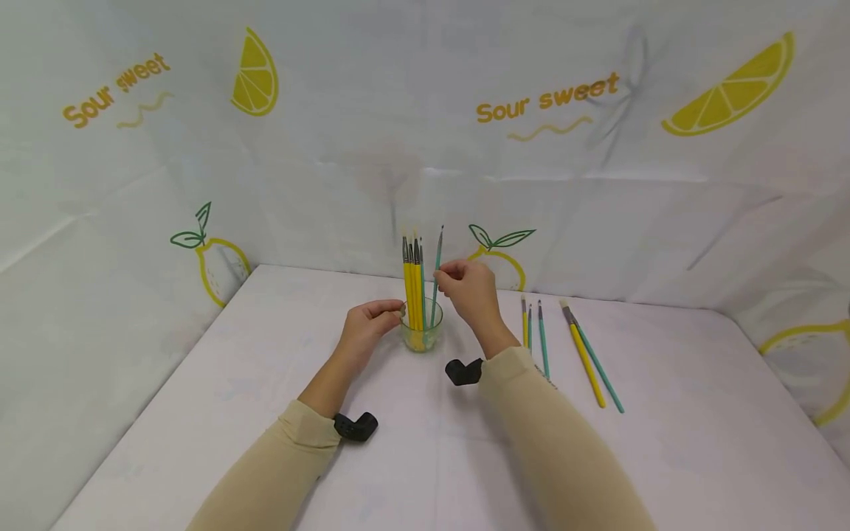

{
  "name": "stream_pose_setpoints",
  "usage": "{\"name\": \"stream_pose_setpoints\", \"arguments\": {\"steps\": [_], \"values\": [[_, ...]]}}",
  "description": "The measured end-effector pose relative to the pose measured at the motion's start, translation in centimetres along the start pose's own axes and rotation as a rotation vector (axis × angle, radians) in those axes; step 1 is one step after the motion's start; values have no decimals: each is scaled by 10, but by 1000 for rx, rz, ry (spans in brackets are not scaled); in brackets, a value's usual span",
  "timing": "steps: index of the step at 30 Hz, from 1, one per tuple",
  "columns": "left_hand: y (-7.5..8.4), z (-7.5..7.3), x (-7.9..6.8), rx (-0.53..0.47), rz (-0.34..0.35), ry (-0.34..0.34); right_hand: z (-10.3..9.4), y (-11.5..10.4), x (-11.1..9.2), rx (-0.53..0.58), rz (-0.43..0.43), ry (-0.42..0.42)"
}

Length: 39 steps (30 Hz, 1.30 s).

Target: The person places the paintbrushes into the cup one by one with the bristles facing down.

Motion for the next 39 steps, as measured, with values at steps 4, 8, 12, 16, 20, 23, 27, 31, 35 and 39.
{"name": "stream_pose_setpoints", "arguments": {"steps": [4,8,12,16,20,23,27,31,35,39], "values": [[0,0,-2,3,2,-1,10,7,-2,-34,29,-33],[1,1,-3,-3,13,-3,15,10,-3,-55,33,-58],[2,1,-4,-10,15,-5,18,9,-3,-51,33,-75],[2,1,-4,-6,11,-11,20,8,-3,-53,46,-87],[1,1,-3,1,12,-16,22,8,-2,-62,49,-89],[1,0,-2,7,15,-15,23,8,-1,-64,48,-96],[1,0,-1,10,15,-9,24,7,0,-51,47,-105],[1,-1,-1,5,7,-10,25,6,0,-54,47,-114],[0,-1,-1,3,4,-17,23,6,0,-71,60,-134],[0,-1,-1,4,5,-18,21,5,-1,-86,62,-171]]}}
Point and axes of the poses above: each hand's wrist, its own x-axis towards the middle knuckle, its own z-axis out of the palm, y = z × x, the point moved 4 cm from there along x, towards the middle knuckle, and after that the axes turned 6 degrees about -x, right-handed, at the moved point
